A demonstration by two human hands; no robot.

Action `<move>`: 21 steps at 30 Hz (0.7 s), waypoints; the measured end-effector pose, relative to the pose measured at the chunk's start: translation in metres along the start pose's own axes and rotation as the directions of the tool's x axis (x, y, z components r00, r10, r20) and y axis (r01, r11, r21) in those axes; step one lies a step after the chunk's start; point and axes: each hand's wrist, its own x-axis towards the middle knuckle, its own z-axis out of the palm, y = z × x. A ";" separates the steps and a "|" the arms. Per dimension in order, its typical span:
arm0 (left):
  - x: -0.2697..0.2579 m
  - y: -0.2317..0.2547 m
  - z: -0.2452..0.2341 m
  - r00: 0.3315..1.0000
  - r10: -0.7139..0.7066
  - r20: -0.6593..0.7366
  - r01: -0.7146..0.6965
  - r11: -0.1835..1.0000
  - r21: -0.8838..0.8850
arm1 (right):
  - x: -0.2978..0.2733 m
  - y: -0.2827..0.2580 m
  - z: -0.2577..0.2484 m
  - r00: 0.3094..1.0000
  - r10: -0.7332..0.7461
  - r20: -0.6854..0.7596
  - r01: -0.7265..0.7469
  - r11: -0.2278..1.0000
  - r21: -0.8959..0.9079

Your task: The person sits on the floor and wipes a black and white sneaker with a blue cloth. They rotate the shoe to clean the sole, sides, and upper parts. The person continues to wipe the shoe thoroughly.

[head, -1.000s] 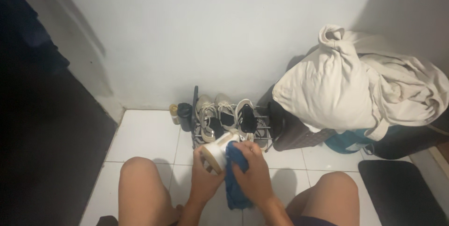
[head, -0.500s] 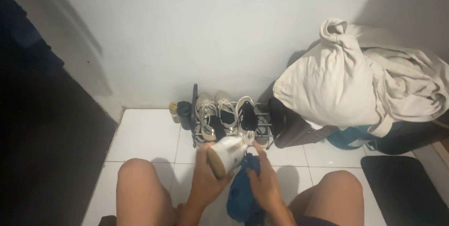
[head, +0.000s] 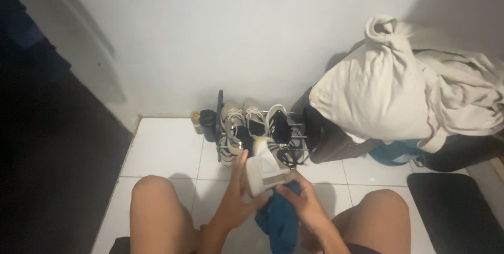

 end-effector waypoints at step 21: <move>0.010 -0.053 0.014 0.935 -0.207 -0.288 0.235 0.970 0.067 | 0.000 -0.040 0.047 0.713 -0.701 -0.014 0.396 0.419 -0.817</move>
